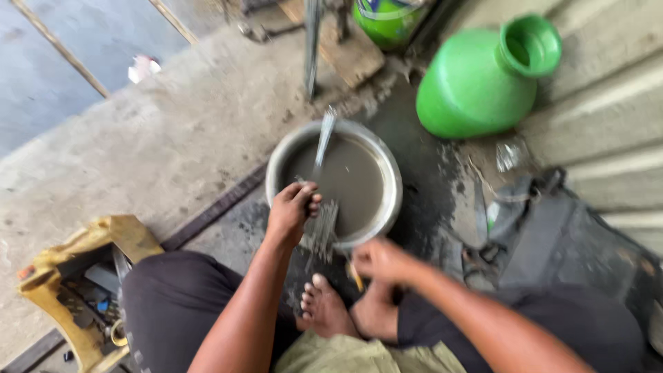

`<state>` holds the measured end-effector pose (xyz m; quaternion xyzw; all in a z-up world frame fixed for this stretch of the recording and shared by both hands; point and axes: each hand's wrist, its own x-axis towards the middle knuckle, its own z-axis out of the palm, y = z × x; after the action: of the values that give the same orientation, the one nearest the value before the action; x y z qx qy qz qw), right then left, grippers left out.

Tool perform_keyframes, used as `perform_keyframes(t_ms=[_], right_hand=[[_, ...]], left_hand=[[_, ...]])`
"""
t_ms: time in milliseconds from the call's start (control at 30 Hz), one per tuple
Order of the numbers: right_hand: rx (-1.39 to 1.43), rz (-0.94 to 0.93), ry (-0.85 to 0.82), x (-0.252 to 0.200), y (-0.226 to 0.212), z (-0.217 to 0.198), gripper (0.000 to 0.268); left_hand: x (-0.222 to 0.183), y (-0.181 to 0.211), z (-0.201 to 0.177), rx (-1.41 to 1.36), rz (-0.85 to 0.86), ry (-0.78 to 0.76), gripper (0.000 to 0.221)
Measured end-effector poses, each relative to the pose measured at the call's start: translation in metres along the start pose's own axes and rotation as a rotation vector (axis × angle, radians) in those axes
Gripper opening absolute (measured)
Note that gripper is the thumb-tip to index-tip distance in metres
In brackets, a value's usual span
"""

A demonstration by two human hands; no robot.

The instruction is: The person cleans metal spokes by dipping a bundle into a bowl of liquid and handling them individually by hand.

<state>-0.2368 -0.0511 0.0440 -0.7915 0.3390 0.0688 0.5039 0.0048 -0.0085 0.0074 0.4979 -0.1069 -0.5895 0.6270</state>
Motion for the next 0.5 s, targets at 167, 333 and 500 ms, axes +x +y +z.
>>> perform_keyframes(t_ms=[167, 333, 500], right_hand=[[0.102, 0.040, 0.187, 0.030, -0.008, -0.013, 0.017], [0.163, -0.013, -0.054, -0.026, -0.005, 0.002, 0.011], [0.627, 0.097, -0.059, -0.009, 0.003, -0.007, 0.010]], left_hand=[[-0.019, -0.012, 0.034, 0.221, 0.001, 0.066, 0.017], [-0.007, 0.021, -0.004, 0.145, 0.069, 0.277, 0.025], [-0.027, 0.012, 0.037, -0.139, -0.377, -0.270, 0.019]])
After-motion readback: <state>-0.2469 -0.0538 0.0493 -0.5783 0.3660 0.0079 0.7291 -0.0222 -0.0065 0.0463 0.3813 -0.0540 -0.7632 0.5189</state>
